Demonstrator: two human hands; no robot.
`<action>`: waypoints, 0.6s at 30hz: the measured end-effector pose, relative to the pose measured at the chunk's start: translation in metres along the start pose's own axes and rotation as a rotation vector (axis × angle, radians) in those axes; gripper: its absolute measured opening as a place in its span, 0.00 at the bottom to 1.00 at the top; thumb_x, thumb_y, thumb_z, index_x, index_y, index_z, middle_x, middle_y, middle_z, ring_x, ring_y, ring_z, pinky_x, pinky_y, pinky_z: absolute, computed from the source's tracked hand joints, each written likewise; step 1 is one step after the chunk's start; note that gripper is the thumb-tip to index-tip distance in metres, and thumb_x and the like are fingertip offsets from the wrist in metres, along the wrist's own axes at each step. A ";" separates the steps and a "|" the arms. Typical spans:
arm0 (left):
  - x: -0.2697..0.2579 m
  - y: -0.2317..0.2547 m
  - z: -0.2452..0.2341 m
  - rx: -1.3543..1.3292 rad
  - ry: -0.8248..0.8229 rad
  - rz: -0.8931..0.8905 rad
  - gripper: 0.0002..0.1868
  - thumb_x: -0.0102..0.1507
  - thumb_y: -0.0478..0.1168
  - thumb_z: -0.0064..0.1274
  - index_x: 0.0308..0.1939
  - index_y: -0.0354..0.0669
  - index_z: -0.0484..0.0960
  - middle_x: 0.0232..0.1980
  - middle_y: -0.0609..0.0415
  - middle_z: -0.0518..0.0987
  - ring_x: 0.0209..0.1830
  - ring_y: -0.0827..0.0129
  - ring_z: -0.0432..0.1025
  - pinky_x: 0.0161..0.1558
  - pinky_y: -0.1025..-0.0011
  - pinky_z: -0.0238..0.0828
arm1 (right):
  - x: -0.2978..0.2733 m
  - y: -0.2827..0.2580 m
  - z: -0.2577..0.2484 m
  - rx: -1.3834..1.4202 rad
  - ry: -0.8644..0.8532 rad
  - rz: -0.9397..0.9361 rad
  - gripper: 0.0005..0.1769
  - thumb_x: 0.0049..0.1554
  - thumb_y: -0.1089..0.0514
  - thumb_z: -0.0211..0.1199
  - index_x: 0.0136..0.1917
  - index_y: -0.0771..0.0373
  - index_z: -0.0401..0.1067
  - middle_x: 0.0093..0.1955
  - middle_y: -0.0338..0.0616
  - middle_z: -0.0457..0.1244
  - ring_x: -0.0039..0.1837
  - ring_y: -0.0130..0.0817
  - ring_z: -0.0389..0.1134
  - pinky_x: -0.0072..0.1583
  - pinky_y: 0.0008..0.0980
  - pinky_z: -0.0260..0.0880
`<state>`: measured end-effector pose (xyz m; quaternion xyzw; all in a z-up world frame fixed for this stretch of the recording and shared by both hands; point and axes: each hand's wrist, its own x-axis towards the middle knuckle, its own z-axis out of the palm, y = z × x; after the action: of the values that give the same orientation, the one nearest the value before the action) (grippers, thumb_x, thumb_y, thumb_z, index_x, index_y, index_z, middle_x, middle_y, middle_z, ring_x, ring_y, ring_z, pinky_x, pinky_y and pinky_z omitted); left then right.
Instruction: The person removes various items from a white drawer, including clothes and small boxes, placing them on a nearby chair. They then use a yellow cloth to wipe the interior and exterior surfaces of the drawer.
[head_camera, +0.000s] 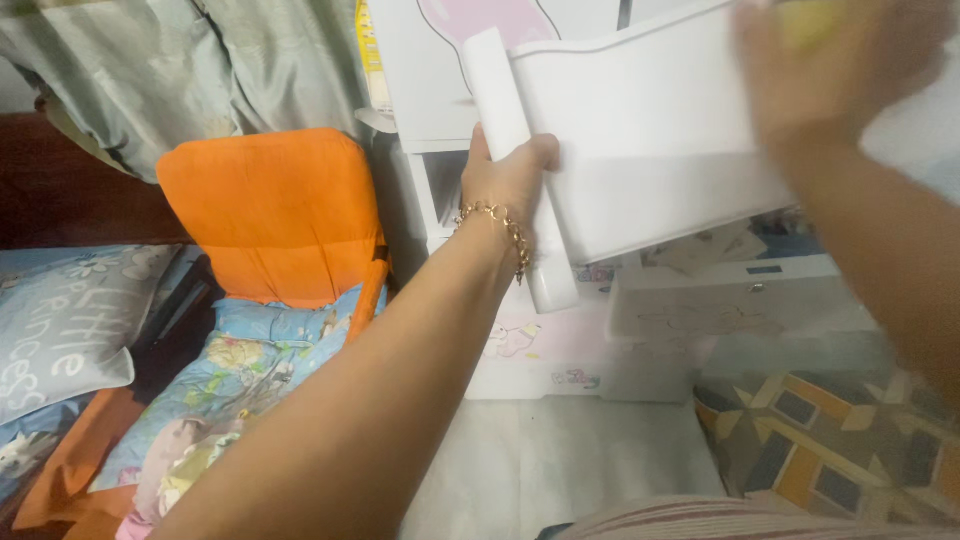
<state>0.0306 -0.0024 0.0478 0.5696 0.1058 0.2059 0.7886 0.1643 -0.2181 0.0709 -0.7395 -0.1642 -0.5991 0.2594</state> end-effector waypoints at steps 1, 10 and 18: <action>0.004 0.001 0.003 0.036 0.014 0.013 0.30 0.44 0.31 0.53 0.52 0.45 0.74 0.42 0.49 0.80 0.39 0.59 0.76 0.38 0.58 0.78 | -0.013 -0.010 0.004 -0.035 -0.002 -0.077 0.31 0.66 0.49 0.63 0.75 0.70 0.65 0.72 0.72 0.49 0.69 0.70 0.48 0.64 0.78 0.32; 0.040 0.001 -0.004 -0.029 -0.002 0.013 0.32 0.40 0.28 0.50 0.51 0.40 0.77 0.42 0.49 0.79 0.40 0.58 0.74 0.38 0.55 0.78 | -0.088 0.057 -0.014 0.020 -0.187 -0.536 0.13 0.66 0.43 0.63 0.49 0.51 0.77 0.64 0.48 0.61 0.69 0.44 0.56 0.69 0.51 0.51; 0.029 0.013 0.018 0.075 0.032 -0.069 0.33 0.39 0.28 0.49 0.50 0.45 0.77 0.40 0.53 0.78 0.40 0.60 0.73 0.37 0.56 0.75 | -0.109 0.053 -0.005 -0.074 -0.028 -0.236 0.14 0.73 0.45 0.58 0.56 0.56 0.74 0.74 0.50 0.56 0.78 0.47 0.51 0.77 0.57 0.41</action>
<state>0.0611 -0.0012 0.0679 0.5913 0.1457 0.1838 0.7716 0.1648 -0.2566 -0.0440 -0.7323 -0.2315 -0.6209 0.1571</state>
